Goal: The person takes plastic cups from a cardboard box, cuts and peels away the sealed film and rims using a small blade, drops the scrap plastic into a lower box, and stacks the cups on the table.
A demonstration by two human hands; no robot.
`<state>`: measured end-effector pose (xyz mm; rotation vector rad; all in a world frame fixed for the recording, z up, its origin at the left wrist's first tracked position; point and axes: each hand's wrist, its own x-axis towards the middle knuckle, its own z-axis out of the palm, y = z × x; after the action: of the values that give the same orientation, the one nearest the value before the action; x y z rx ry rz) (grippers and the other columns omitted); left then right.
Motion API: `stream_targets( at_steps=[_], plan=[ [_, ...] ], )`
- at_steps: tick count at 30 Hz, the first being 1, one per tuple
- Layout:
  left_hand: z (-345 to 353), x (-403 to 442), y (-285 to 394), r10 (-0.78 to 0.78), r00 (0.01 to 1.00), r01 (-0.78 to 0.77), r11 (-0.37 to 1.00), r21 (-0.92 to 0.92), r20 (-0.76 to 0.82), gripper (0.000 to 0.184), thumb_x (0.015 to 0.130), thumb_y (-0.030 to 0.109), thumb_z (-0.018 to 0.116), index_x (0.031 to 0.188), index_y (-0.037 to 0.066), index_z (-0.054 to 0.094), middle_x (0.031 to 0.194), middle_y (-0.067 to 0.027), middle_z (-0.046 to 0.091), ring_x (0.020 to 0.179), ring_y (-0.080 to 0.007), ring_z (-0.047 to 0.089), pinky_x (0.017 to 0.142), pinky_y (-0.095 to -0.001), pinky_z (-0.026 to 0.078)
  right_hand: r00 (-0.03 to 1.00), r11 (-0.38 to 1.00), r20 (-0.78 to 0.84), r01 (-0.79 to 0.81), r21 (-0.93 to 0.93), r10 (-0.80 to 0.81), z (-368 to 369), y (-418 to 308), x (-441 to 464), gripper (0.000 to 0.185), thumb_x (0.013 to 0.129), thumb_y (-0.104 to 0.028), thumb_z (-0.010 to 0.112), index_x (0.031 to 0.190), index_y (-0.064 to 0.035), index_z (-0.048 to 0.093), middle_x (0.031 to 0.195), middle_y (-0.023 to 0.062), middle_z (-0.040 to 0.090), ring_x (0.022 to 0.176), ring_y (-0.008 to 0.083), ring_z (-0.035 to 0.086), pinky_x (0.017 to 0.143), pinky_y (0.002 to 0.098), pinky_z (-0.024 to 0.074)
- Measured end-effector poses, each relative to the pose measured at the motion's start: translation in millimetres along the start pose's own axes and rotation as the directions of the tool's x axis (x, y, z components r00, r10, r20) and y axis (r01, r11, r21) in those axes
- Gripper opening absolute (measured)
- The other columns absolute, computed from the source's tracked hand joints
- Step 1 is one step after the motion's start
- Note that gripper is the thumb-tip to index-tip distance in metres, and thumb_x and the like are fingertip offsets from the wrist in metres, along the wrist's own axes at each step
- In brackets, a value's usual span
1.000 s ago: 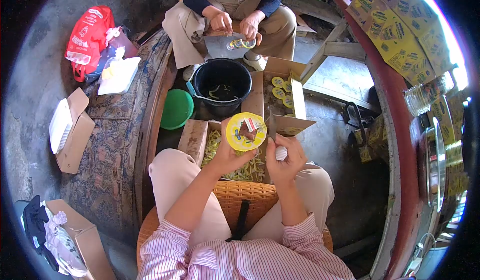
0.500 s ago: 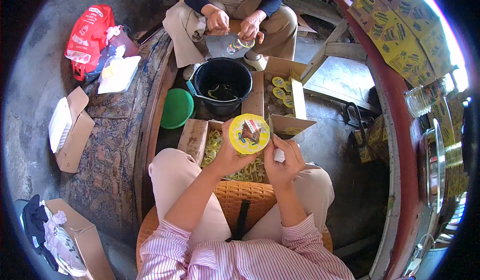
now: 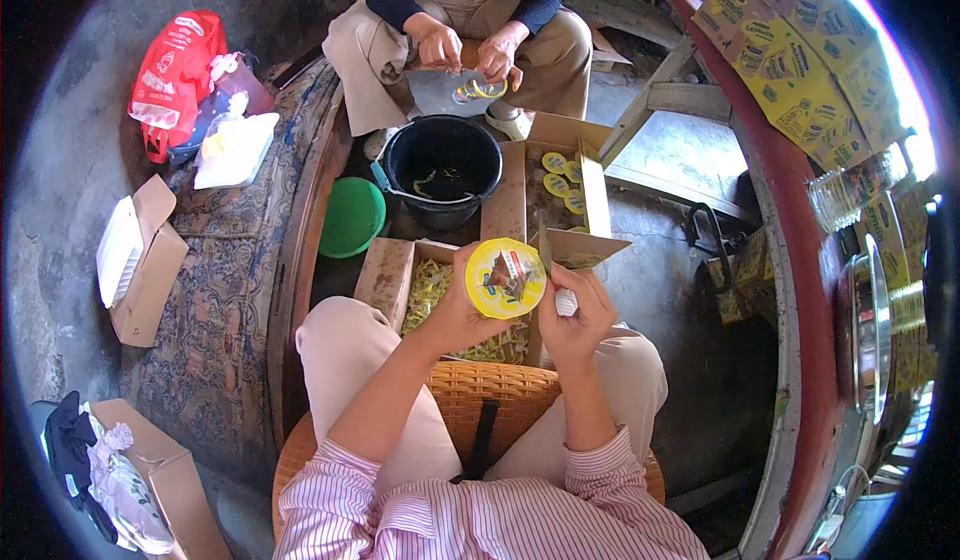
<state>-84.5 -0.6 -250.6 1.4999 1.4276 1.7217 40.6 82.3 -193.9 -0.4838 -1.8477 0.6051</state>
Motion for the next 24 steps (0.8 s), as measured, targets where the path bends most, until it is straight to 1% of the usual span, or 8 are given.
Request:
stream_targets(
  at_steps=[3,6,9,12,15,18,21,24],
  plan=[
    [1.5,1.8,2.0,0.003,0.999,-0.004,0.999,-0.039,-0.041,0.075,0.063,0.007,0.07,0.123,0.002,0.027,0.116,-0.0119,0.037,0.11,-0.0222,0.043,0.094,-0.0337,0.036,1.0,1.0,-0.006,0.004,-0.016,-0.004,0.8,-1.6,0.5,0.021,0.064,0.011,0.062,0.083,0.0014,0.062,0.078,0.0137,0.063,0.068,0.0237,0.062,0.062,0.0272,0.0489],
    [0.5,2.5,2.7,0.002,0.999,-0.003,1.0,-0.024,-0.034,0.074,0.063,0.007,0.071,0.123,0.002,0.028,0.116,-0.0116,0.038,0.11,-0.0221,0.043,0.094,-0.0339,0.037,0.999,0.998,-0.022,0.029,-0.062,-0.03,1.5,-4.2,1.2,0.021,0.064,0.011,0.062,0.083,0.0009,0.062,0.077,0.0129,0.063,0.067,0.0235,0.062,0.061,0.0278,0.0485],
    [0.9,2.5,4.0,-0.018,0.999,0.016,0.997,-0.074,-0.036,0.075,0.063,0.007,0.071,0.123,0.002,0.027,0.118,-0.0115,0.038,0.112,-0.022,0.043,0.094,-0.0337,0.038,0.999,0.995,-0.023,0.036,-0.091,-0.038,1.2,-3.8,0.4,0.021,0.064,0.011,0.062,0.082,0.0005,0.062,0.077,0.0124,0.063,0.066,0.0233,0.061,0.06,0.0284,0.048],
    [-1.1,2.9,7.0,-0.064,0.998,0.065,0.995,-0.076,0.009,0.079,0.063,0.007,0.071,0.126,0.002,0.024,0.117,-0.0119,0.039,0.109,-0.0204,0.043,0.094,-0.0328,0.035,0.999,0.995,-0.031,0.038,-0.09,-0.041,2.2,-3.1,0.6,0.021,0.064,0.011,0.062,0.083,0.0002,0.063,0.077,0.0121,0.063,0.065,0.0234,0.06,0.06,0.0287,0.0477],
    [-1.2,2.0,1.6,-0.065,0.997,0.066,0.997,-0.044,0.032,0.075,0.064,0.003,0.07,0.125,0.003,0.026,0.12,-0.0117,0.041,0.113,-0.0209,0.044,0.094,-0.0338,0.038,0.999,0.995,-0.028,0.03,-0.093,-0.033,2.1,-2.7,-0.2,0.022,0.064,0.011,0.062,0.083,0.0003,0.063,0.076,0.0121,0.063,0.065,0.023,0.06,0.059,0.0283,0.0477],
    [0.4,-0.3,0.2,-0.047,0.998,0.05,0.997,-0.067,0.047,0.073,0.067,0.0,0.067,0.126,0.004,0.025,0.119,-0.0104,0.042,0.111,-0.0198,0.046,0.095,-0.034,0.037,1.0,0.996,-0.017,0.015,-0.085,-0.017,0.1,-1.0,0.8,0.021,0.065,0.01,0.063,0.083,0.0004,0.063,0.074,0.0124,0.062,0.062,0.0216,0.06,0.057,0.0273,0.0473],
    [0.8,1.5,1.5,-0.08,0.996,0.085,0.984,-0.155,0.039,0.073,0.065,0.007,0.067,0.127,0.001,0.028,0.118,-0.0122,0.041,0.11,-0.0206,0.041,0.096,-0.0332,0.032,0.999,0.998,-0.021,-0.027,-0.056,0.026,-0.8,0.8,1.7,0.02,0.065,0.009,0.063,0.083,0.0004,0.063,0.072,0.0124,0.061,0.06,0.0202,0.059,0.054,0.0263,0.0468],
    [1.1,0.5,-0.4,-0.152,0.986,0.159,0.978,-0.135,0.061,0.07,0.067,0.005,0.063,0.128,0.001,0.028,0.119,-0.0124,0.041,0.112,-0.02,0.04,0.096,-0.0327,0.031,0.998,0.998,-0.049,-0.033,-0.056,0.03,-0.1,0.9,1.5,0.019,0.066,0.009,0.063,0.083,0.0005,0.063,0.071,0.0122,0.06,0.059,0.0197,0.059,0.053,0.0259,0.0467]
  ],
)
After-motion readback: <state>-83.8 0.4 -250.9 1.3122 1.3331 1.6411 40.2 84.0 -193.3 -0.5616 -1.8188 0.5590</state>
